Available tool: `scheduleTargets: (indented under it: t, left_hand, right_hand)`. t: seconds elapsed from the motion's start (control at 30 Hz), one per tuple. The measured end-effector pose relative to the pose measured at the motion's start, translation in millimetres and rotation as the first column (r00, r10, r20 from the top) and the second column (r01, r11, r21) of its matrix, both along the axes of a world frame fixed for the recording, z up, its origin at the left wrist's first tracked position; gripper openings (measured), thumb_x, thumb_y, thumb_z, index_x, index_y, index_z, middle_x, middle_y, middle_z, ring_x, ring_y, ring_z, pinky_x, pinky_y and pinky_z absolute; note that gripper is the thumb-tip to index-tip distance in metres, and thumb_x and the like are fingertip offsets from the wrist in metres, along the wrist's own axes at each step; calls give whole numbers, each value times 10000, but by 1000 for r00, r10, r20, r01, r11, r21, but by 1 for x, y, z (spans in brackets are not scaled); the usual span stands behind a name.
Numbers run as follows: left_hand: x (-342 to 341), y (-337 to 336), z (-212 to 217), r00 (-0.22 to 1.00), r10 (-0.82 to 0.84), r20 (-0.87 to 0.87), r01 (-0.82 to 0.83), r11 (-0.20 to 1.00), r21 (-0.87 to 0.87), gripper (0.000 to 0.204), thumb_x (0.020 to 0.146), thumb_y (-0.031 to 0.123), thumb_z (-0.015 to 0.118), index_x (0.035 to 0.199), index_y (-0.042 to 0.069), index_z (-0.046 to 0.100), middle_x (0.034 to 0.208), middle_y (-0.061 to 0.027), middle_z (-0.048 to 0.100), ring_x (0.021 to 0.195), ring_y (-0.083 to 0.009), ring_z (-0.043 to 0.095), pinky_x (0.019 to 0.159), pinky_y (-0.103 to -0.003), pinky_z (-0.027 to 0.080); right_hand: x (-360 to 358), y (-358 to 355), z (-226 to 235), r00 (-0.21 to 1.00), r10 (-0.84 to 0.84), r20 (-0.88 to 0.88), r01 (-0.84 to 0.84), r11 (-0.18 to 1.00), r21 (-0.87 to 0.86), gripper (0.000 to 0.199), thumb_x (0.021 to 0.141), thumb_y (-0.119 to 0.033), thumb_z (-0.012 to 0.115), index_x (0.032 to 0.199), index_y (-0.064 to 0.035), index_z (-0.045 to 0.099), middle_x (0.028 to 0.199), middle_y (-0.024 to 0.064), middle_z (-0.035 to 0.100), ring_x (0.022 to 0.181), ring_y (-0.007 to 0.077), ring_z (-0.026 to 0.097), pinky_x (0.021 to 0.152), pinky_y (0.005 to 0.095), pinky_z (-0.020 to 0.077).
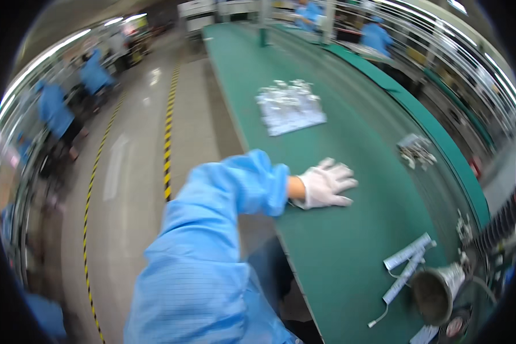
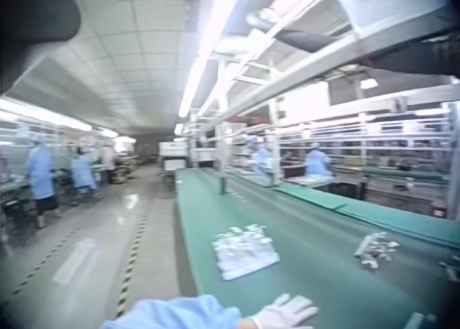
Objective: The person is soldering wires onto LED light strips and then organizing the finished pieces.
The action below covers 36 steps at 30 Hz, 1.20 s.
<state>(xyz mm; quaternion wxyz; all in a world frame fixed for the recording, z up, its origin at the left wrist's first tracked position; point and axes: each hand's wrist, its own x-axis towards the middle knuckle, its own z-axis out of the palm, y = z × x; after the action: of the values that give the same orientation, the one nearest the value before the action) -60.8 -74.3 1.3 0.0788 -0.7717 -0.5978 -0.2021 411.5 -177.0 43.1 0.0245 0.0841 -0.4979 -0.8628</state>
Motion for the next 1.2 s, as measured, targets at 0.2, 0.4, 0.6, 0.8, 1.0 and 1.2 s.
scheduleTargets:
  t: [0.2, 0.4, 0.6, 0.8, 1.0, 1.2]
  left_hand:
    - [-3, -29, -19, 982, 163, 96, -166, 986, 16, 464, 883, 456, 527, 1145, 77, 585, 1164, -128, 551, 1152, -247, 492, 1001, -454, 329]
    - [3, -25, -20, 977, 177, 119, -178, 984, -3, 438, 897, 450, 513, 1136, 96, 609, 1152, -101, 566, 1147, -221, 499, 1007, -432, 327]
    - [3, -26, -18, 972, 214, 98, -214, 977, -17, 431, 907, 456, 491, 1132, 111, 619, 1119, -67, 576, 1167, -195, 490, 1020, -447, 318]
    - [2, -22, -27, 967, 234, 104, -232, 972, -23, 427, 904, 459, 496, 1141, 129, 627, 1150, -64, 581, 1174, -192, 493, 1033, -461, 313]
    - [7, -20, -25, 970, 231, 74, -232, 973, 5, 403, 905, 452, 497, 1127, 146, 639, 1146, -56, 592, 1162, -181, 507, 1020, -457, 331]
    - [6, -16, -27, 956, 269, 118, -271, 963, 0, 412, 899, 445, 501, 1119, 123, 635, 1113, -46, 605, 1129, -162, 525, 1009, -425, 345]
  right_hand:
    - [44, 37, -51, 981, 186, 49, -149, 897, -415, 212, 803, -259, 759, 744, -94, 641, 586, -25, 573, 484, 80, 502, 428, 210, 409]
    - [223, 114, -186, 949, 159, -272, -290, 775, -561, 189, 828, -235, 721, 808, -68, 634, 642, 4, 590, 536, 110, 526, 477, 232, 429]
    - [44, 0, -79, 848, 6, -531, -421, 616, -666, 178, 854, -210, 683, 872, -42, 626, 698, 34, 607, 588, 140, 549, 526, 253, 448]
    - [-61, -64, -20, 688, -214, -693, -559, 453, -695, 180, 879, -186, 645, 935, -17, 619, 753, 63, 624, 640, 170, 572, 575, 274, 468]
    - [-44, -63, -36, 487, -461, -742, -696, 310, -648, 194, 905, -161, 607, 999, 9, 611, 809, 92, 641, 692, 201, 595, 624, 295, 488]
    - [14, -46, -83, 210, -781, -588, -818, 189, -544, 265, 960, -194, 524, 1065, 34, 611, 898, 117, 654, 764, 205, 596, 678, 288, 494]
